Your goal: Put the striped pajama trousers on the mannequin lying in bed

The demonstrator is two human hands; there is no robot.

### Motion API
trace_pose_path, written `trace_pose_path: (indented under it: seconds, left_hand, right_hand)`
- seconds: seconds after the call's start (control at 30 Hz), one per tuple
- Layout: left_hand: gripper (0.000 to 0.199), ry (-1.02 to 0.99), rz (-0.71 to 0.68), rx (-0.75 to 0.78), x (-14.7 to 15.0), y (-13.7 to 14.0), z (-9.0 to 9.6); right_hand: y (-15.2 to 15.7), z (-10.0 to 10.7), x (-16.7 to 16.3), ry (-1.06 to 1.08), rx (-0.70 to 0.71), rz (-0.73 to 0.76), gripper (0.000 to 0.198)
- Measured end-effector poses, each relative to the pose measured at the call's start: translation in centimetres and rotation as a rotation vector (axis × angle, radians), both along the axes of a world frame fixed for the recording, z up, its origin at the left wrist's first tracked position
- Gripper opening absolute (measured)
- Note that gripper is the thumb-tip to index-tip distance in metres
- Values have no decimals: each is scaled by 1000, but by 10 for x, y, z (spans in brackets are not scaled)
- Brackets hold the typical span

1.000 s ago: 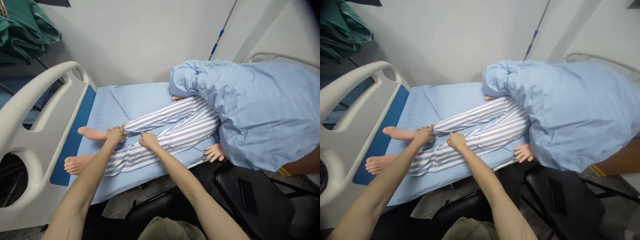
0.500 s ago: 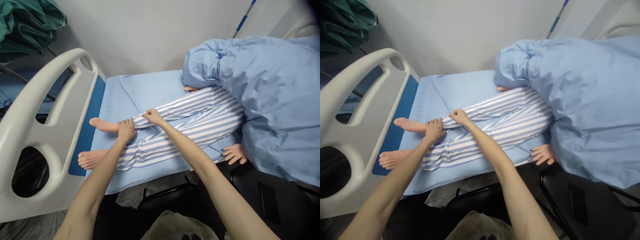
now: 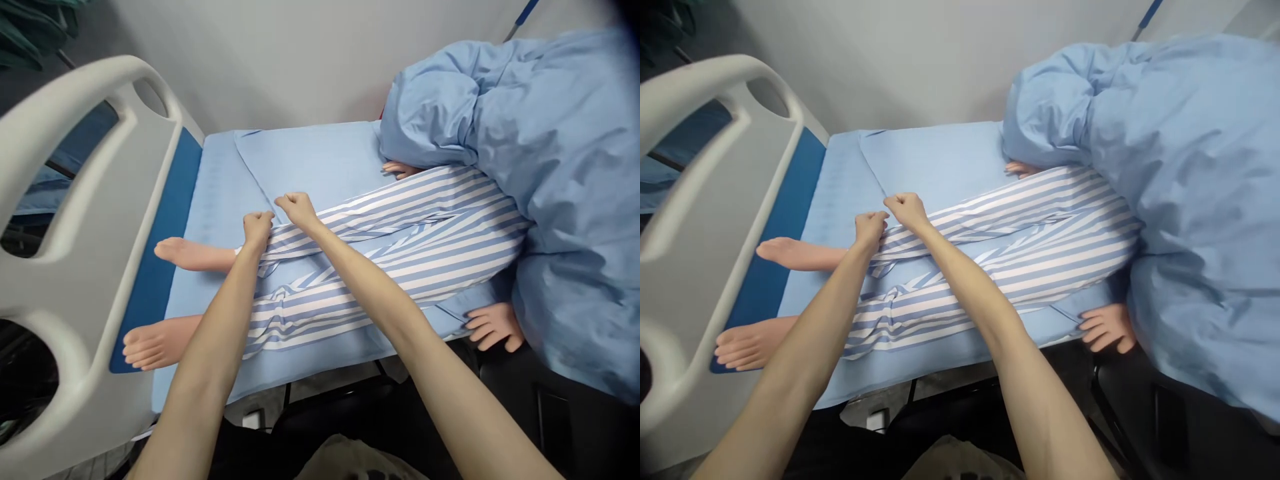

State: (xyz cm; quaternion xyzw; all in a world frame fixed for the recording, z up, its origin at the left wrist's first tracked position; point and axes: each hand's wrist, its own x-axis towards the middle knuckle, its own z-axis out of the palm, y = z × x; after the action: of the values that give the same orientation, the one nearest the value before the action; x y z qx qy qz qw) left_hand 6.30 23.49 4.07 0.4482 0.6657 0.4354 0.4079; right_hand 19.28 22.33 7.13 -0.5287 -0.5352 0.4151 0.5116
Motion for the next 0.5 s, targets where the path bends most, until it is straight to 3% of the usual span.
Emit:
trace_pose_path:
  seconds: [0.07, 0.17, 0.33, 0.5]
  left_hand:
    - [23, 54, -32, -12, -2, -2, -6]
    - [28, 104, -46, 78, 2, -6, 0]
    - [29, -6, -62, 207, 38, 2, 15]
    - [29, -225, 123, 102, 57, 8, 5]
  right_hand:
    - [8, 2, 17, -52, 28, -6, 41]
    - [15, -4, 34, -63, -33, -8, 44]
    - [20, -7, 42, -66, -57, 25, 42]
    - [24, 3, 90, -141, 35, -84, 39]
